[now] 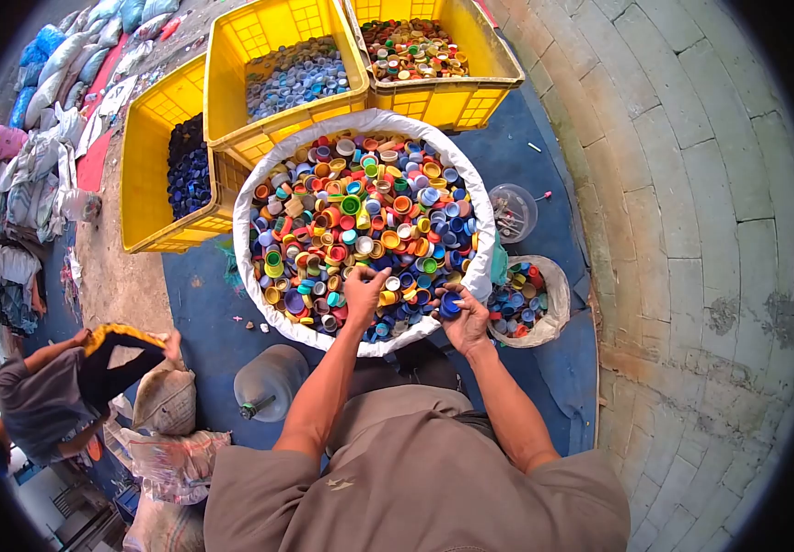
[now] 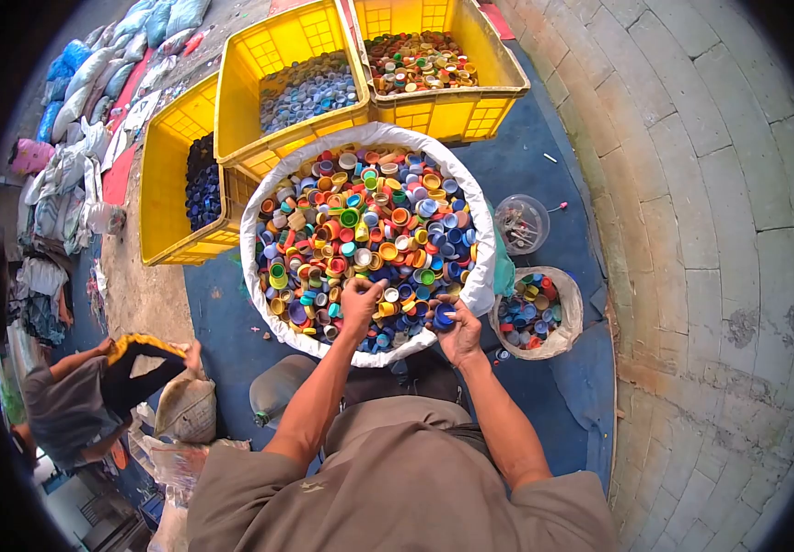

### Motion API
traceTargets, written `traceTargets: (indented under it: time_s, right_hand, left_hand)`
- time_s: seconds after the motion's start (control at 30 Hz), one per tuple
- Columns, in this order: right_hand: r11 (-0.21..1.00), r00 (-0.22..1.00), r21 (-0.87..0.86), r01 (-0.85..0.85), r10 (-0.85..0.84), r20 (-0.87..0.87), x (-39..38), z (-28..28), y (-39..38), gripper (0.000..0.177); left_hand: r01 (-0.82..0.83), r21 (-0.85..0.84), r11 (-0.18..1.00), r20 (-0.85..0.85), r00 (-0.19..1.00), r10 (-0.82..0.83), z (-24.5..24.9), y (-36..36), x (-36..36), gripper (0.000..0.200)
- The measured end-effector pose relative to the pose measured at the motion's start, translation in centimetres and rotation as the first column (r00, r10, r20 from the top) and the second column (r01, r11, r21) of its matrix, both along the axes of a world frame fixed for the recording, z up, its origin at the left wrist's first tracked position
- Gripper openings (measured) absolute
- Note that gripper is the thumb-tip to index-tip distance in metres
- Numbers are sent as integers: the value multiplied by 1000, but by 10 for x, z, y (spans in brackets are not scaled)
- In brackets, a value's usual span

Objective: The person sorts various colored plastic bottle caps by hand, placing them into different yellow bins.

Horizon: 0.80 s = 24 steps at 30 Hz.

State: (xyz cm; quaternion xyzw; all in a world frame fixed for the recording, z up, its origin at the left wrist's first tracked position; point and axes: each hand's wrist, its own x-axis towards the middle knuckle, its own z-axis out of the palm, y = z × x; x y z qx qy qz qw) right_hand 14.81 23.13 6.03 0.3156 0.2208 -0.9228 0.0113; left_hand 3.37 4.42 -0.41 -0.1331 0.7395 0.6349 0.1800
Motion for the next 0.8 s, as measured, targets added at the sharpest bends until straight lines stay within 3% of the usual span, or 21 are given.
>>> traceTargets:
  time_s: [0.03, 0.17, 0.2, 0.43, 0.53, 0.63, 0.7, 0.73, 0.8]
  right_hand:
    - [1000, 1000, -3, -1, 1, 5, -1, 0, 0, 41]
    - [1000, 1000, -7, -11, 12, 12, 0, -1, 3, 40]
    - [1000, 1000, -6, -11, 11, 19, 1, 0, 3, 40]
    - [1000, 999, 12, -16, 15, 47, -3, 6, 10, 40]
    - [999, 998, 31, -39, 37, 46, -6, 3, 10, 41]
    - [994, 994, 21, -108, 107, 8, -16, -5, 8, 41]
    - [988, 988, -4, -152, 152, 37, -28, -7, 3, 41]
    - [984, 982, -4, -179, 179, 62, -35, -5, -2, 41]
    - [962, 961, -21, -272, 273, 33, -54, -2, -16, 41]
  left_hand:
    - [32, -326, 945, -272, 954, -126, 5, 8, 2, 32]
    - [152, -557, 817, -265, 899, -349, -2, 19, -2, 33]
    - [145, -558, 817, -319, 871, -373, 0, 21, -3, 32]
    - [200, -698, 688, -216, 856, -469, 10, 29, -8, 28]
    - [148, -618, 772, -316, 853, -416, -1, 26, -6, 25]
    - [6, -356, 935, -342, 930, -136, 2, 22, -3, 29]
    - [-101, -150, 984, -204, 977, 69, 18, 11, 2, 31]
    - [-161, 45, 986, -115, 980, 165, 16, 2, 5, 29]
    - [-276, 349, 896, 79, 961, 265, 27, -25, 12, 26]
